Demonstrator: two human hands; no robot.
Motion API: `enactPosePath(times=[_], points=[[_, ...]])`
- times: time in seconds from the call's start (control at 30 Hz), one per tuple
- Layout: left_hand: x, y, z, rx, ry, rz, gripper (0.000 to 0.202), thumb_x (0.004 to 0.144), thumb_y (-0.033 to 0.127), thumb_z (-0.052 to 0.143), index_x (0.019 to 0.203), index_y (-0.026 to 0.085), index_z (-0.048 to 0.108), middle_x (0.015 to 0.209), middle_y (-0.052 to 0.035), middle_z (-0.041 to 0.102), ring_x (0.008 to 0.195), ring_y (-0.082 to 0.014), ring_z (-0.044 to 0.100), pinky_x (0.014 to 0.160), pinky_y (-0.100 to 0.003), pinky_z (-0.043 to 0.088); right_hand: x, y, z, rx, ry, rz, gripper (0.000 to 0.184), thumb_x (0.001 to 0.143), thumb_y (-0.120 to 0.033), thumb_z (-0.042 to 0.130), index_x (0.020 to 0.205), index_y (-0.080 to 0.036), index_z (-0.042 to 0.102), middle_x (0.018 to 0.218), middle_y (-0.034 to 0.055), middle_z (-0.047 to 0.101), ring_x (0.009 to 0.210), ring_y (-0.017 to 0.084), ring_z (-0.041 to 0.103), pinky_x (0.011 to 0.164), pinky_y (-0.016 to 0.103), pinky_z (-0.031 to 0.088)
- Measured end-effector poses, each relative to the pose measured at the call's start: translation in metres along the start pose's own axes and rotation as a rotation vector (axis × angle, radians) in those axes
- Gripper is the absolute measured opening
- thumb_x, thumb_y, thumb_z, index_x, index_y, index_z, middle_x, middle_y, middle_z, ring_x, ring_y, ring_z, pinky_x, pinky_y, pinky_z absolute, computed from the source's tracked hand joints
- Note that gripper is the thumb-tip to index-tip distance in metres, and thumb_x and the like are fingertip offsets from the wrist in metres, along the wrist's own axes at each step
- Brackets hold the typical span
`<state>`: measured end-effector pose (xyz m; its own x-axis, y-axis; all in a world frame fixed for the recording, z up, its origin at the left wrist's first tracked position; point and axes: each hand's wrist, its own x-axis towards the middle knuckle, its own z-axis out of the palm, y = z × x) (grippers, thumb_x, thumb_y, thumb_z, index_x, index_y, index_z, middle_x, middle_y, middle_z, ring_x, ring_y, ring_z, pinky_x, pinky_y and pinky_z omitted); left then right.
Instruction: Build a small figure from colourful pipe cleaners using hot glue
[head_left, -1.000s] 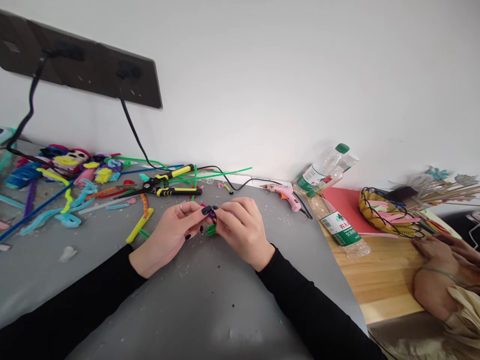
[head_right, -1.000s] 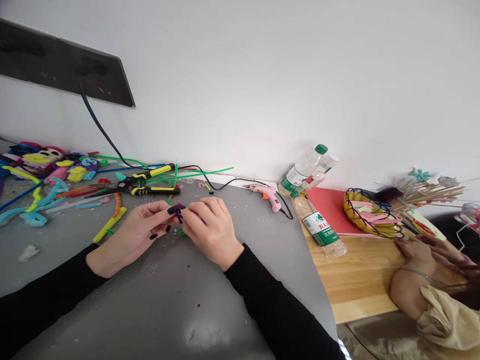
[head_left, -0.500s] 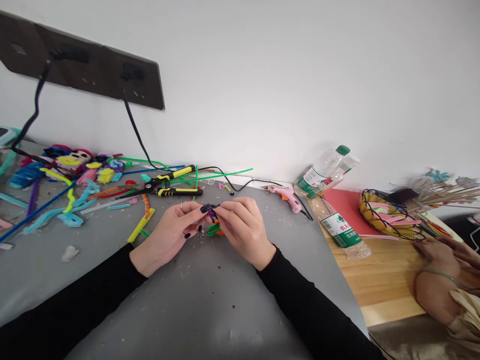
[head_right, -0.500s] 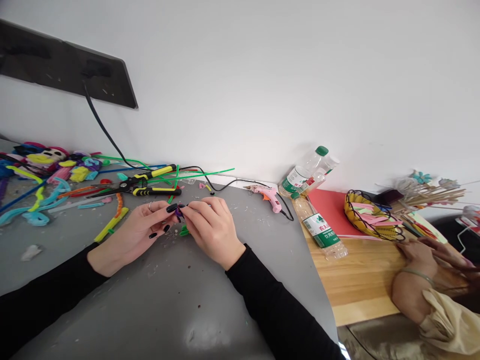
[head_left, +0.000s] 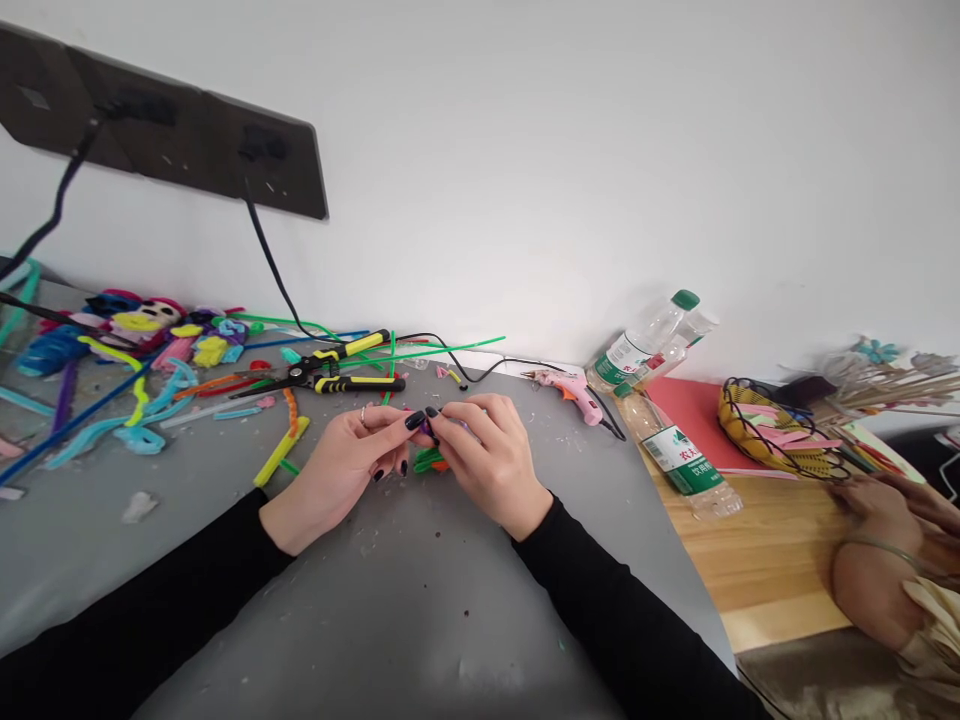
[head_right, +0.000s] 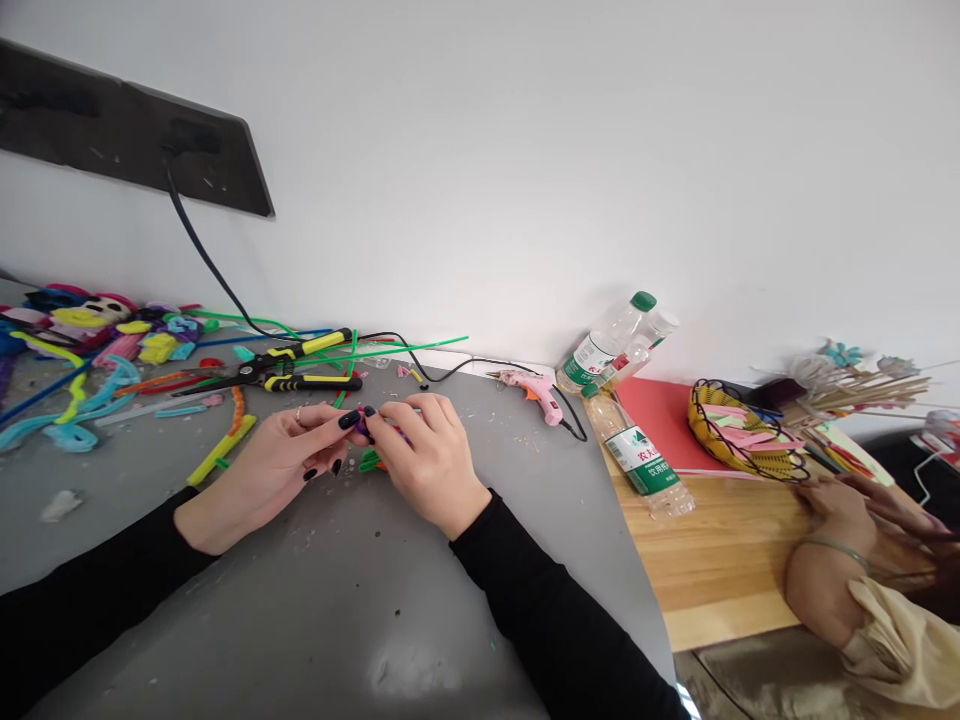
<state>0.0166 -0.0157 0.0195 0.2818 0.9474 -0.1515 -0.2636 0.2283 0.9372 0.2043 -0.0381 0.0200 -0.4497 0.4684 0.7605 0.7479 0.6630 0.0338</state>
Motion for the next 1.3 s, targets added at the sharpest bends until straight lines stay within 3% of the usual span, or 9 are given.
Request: enactPosePath(times=[0.23, 0.5, 0.7, 0.97, 1.1, 1.3], points=[[-0.001, -0.001, 0.003, 0.013, 0.035, -0.002, 0.043, 0.053, 0.056, 0.095, 0.056, 0.019, 0.074, 0.053, -0.0023, 0.064, 0.043, -0.0079, 0.046, 0.043, -0.022, 0.032, 0.0, 0.0, 0.003, -0.038, -0.034, -0.032, 0.011, 0.099, -0.013, 0.06, 0.096, -0.023, 0.063, 0.093, 0.0048, 0.07, 0.089, 0.019, 0.056, 0.078, 0.033, 0.043], [0.001, -0.007, -0.004, 0.017, -0.007, 0.005, 0.042, 0.062, 0.059, 0.092, 0.064, 0.019, 0.077, 0.056, -0.0018, 0.064, 0.047, -0.0081, 0.048, 0.045, -0.021, 0.033, 0.001, 0.002, 0.003, 0.047, 0.032, 0.035, 0.013, 0.098, -0.011, 0.059, 0.093, -0.023, 0.061, 0.089, 0.0041, 0.07, 0.083, 0.018, 0.057, 0.074, 0.032, 0.045], [0.0, -0.006, -0.003, 0.002, -0.022, 0.014, 0.045, 0.061, 0.061, 0.092, 0.071, 0.019, 0.079, 0.058, -0.0025, 0.065, 0.052, -0.0111, 0.053, 0.045, -0.021, 0.036, 0.002, 0.002, 0.002, 0.075, 0.073, 0.06, 0.015, 0.095, -0.007, 0.062, 0.092, -0.022, 0.06, 0.088, 0.0042, 0.071, 0.079, 0.017, 0.057, 0.071, 0.032, 0.044], [-0.002, -0.007, -0.002, 0.105, 0.007, 0.018, 0.04, 0.055, 0.044, 0.096, 0.082, 0.02, 0.079, 0.068, -0.0022, 0.07, 0.055, -0.0117, 0.054, 0.046, -0.021, 0.04, 0.002, 0.001, 0.001, 0.091, 0.084, 0.044, 0.012, 0.096, -0.01, 0.061, 0.092, -0.021, 0.062, 0.086, 0.0045, 0.071, 0.078, 0.017, 0.058, 0.07, 0.031, 0.046], [-0.002, -0.008, -0.002, 0.176, 0.006, 0.034, 0.038, 0.064, 0.049, 0.09, 0.085, 0.02, 0.078, 0.064, -0.0013, 0.068, 0.052, -0.012, 0.052, 0.046, -0.023, 0.04, 0.0, 0.001, 0.003, 0.114, 0.049, 0.09, 0.014, 0.096, -0.01, 0.06, 0.093, -0.023, 0.064, 0.087, 0.004, 0.07, 0.08, 0.017, 0.059, 0.072, 0.032, 0.048], [-0.001, -0.011, -0.005, 0.204, 0.056, 0.071, 0.038, 0.066, 0.049, 0.089, 0.088, 0.021, 0.076, 0.061, -0.0007, 0.066, 0.052, -0.0153, 0.056, 0.047, -0.025, 0.04, 0.001, 0.0, 0.005, 0.248, 0.156, 0.251, 0.015, 0.094, -0.01, 0.059, 0.088, -0.023, 0.063, 0.086, 0.0047, 0.07, 0.076, 0.016, 0.062, 0.07, 0.032, 0.052]])
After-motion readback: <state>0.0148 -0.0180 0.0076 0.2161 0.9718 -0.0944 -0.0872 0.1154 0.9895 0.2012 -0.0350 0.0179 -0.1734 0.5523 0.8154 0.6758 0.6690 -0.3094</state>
